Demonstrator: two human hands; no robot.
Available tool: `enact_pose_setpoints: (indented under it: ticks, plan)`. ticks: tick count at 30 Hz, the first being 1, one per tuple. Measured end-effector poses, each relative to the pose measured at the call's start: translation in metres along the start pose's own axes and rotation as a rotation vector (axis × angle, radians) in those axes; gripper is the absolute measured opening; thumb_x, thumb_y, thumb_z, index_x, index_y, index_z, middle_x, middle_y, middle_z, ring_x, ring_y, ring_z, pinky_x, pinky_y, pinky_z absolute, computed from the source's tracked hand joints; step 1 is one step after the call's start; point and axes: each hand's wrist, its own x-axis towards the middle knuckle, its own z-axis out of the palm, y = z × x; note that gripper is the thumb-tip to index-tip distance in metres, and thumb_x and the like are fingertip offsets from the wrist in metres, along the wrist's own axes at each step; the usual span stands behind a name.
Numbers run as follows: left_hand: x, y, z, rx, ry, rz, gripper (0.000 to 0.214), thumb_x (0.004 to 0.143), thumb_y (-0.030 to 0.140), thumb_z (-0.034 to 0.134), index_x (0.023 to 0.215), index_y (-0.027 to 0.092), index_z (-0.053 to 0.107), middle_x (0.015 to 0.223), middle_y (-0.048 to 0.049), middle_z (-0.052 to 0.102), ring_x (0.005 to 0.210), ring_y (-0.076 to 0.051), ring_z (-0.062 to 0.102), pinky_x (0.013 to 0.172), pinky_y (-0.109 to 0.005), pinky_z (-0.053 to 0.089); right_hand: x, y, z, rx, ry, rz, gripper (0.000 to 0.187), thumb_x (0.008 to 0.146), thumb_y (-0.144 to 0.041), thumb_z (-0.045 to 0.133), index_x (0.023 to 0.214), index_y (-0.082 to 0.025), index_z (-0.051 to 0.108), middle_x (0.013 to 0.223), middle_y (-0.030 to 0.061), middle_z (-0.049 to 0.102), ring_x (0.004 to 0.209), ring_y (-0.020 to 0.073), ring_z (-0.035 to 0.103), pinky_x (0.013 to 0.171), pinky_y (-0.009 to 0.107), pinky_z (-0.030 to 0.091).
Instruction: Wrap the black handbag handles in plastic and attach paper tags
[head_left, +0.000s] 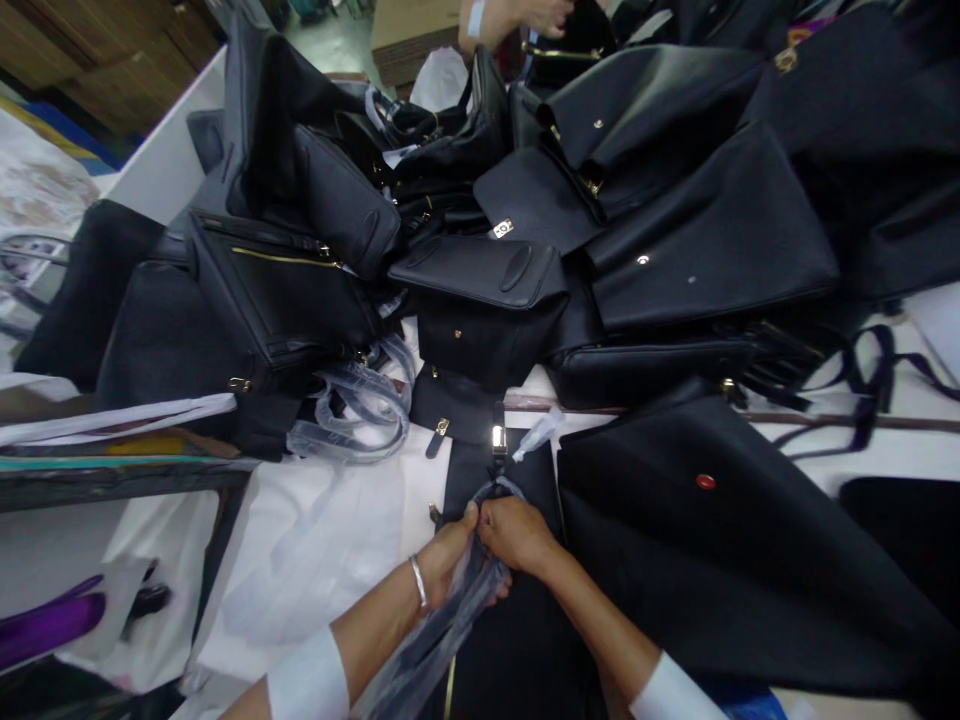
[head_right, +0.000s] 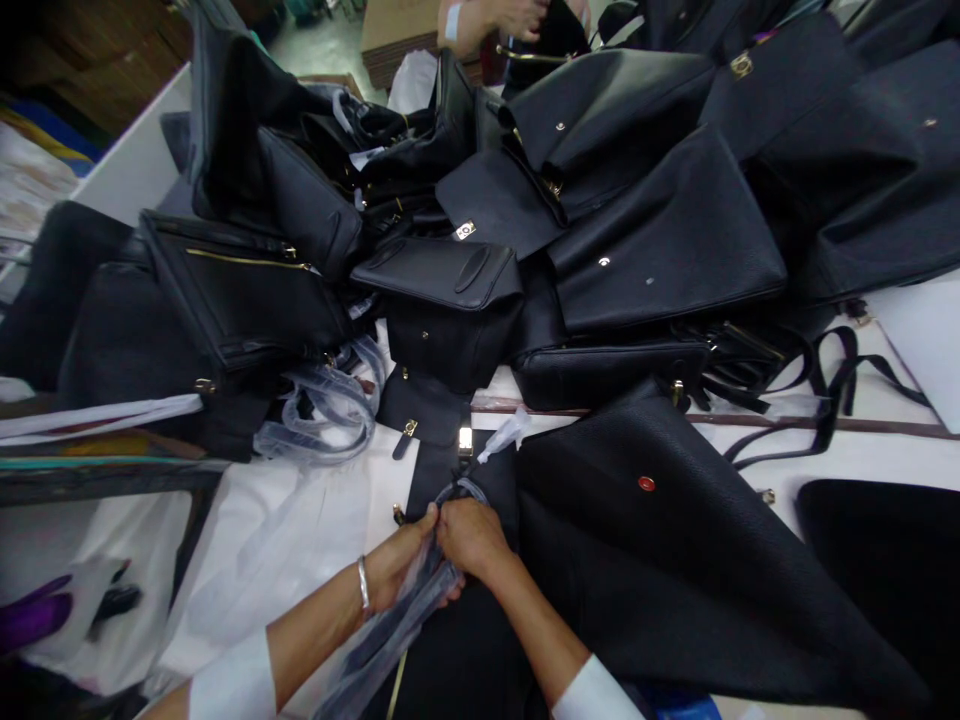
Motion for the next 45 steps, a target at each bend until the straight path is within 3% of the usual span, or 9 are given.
enact_pose_setpoints:
  ticks: [5, 11, 14, 17, 21, 24, 34, 38, 45]
  plan:
    - [-0.026, -0.007, -0.011, 0.099, -0.036, 0.062, 0.087, 0.074, 0.081, 0.024, 0.085, 0.006, 0.066, 0.072, -0.0150, 0.070, 0.058, -0.019, 0.066, 0.054, -0.027, 0.048, 0.001, -0.003, -0.001, -0.088, 0.044, 0.023, 0.034, 0.088, -0.025, 0.038, 0.090, -0.018, 0.071, 0.093, 0.0122, 0.073, 0.087, 0.0238, 0.067, 0.071, 0.030, 0.047]
    - [-0.065, -0.037, -0.030, 0.211, -0.066, 0.098, 0.054, 0.079, 0.066, 0.047, 0.086, 0.013, 0.058, 0.071, -0.0135, 0.072, 0.061, -0.025, 0.070, 0.054, -0.032, 0.050, 0.011, -0.002, 0.005, -0.115, 0.041, 0.036, 0.035, 0.088, -0.018, 0.036, 0.093, -0.014, 0.071, 0.097, 0.0163, 0.071, 0.091, 0.0257, 0.066, 0.077, 0.034, 0.047]
    - [-0.065, -0.050, -0.029, 0.179, 0.017, 0.104, 0.043, 0.076, 0.058, 0.058, 0.086, 0.018, 0.049, 0.065, -0.0077, 0.071, 0.053, -0.021, 0.068, 0.050, -0.030, 0.050, 0.013, 0.001, 0.003, -0.091, 0.024, 0.017, 0.032, 0.087, -0.020, 0.040, 0.088, -0.015, 0.072, 0.093, 0.0144, 0.072, 0.087, 0.0252, 0.066, 0.073, 0.032, 0.046]
    - [-0.057, -0.054, -0.024, 0.168, 0.133, 0.134, 0.041, 0.078, 0.058, 0.055, 0.086, 0.019, 0.044, 0.059, -0.0041, 0.068, 0.047, -0.018, 0.064, 0.045, -0.026, 0.047, 0.009, 0.005, -0.003, -0.042, 0.021, -0.014, 0.032, 0.090, -0.024, 0.039, 0.091, -0.019, 0.071, 0.092, 0.0087, 0.072, 0.087, 0.0218, 0.065, 0.070, 0.029, 0.044]
    - [-0.052, -0.053, -0.021, 0.146, 0.142, 0.106, 0.041, 0.081, 0.058, 0.050, 0.090, 0.019, 0.043, 0.060, -0.0063, 0.069, 0.049, -0.020, 0.067, 0.045, -0.027, 0.048, 0.001, 0.007, -0.007, 0.035, 0.024, -0.093, 0.027, 0.091, -0.036, 0.044, 0.097, -0.027, 0.068, 0.099, 0.0008, 0.070, 0.091, 0.0160, 0.063, 0.074, 0.025, 0.042]
    - [-0.054, -0.052, -0.024, 0.128, 0.126, 0.111, 0.039, 0.083, 0.057, 0.047, 0.091, 0.019, 0.042, 0.064, -0.0094, 0.071, 0.053, -0.022, 0.069, 0.049, -0.029, 0.049, -0.002, 0.007, -0.005, 0.066, 0.037, -0.118, 0.017, 0.085, -0.036, 0.055, 0.093, -0.026, 0.067, 0.100, -0.0011, 0.068, 0.091, 0.0143, 0.062, 0.073, 0.023, 0.040]
    - [-0.058, -0.047, -0.019, 0.066, 0.073, 0.174, 0.039, 0.082, 0.054, 0.052, 0.092, 0.017, 0.047, 0.074, -0.0124, 0.073, 0.064, -0.022, 0.070, 0.060, -0.032, 0.051, 0.002, 0.000, 0.002, -0.012, 0.043, -0.126, 0.020, 0.088, -0.026, 0.045, 0.095, -0.021, 0.063, 0.095, 0.0039, 0.070, 0.092, 0.0179, 0.062, 0.075, 0.027, 0.039]
    - [-0.064, -0.046, -0.025, 0.167, 0.047, 0.217, 0.043, 0.082, 0.056, 0.052, 0.094, 0.015, 0.049, 0.080, -0.0140, 0.073, 0.068, -0.022, 0.071, 0.065, -0.033, 0.051, 0.003, 0.000, 0.003, -0.071, 0.031, -0.105, 0.023, 0.088, -0.024, 0.041, 0.097, -0.018, 0.062, 0.096, 0.0081, 0.070, 0.092, 0.0206, 0.064, 0.076, 0.029, 0.041]
    - [-0.083, -0.049, -0.035, 0.250, -0.109, 0.125, 0.041, 0.082, 0.055, 0.053, 0.094, 0.015, 0.053, 0.076, -0.0126, 0.073, 0.065, -0.022, 0.071, 0.060, -0.031, 0.051, 0.012, -0.002, 0.010, -0.156, -0.009, -0.135, 0.025, 0.084, -0.016, 0.046, 0.103, -0.014, 0.062, 0.098, 0.0131, 0.072, 0.092, 0.0260, 0.066, 0.078, 0.033, 0.045]
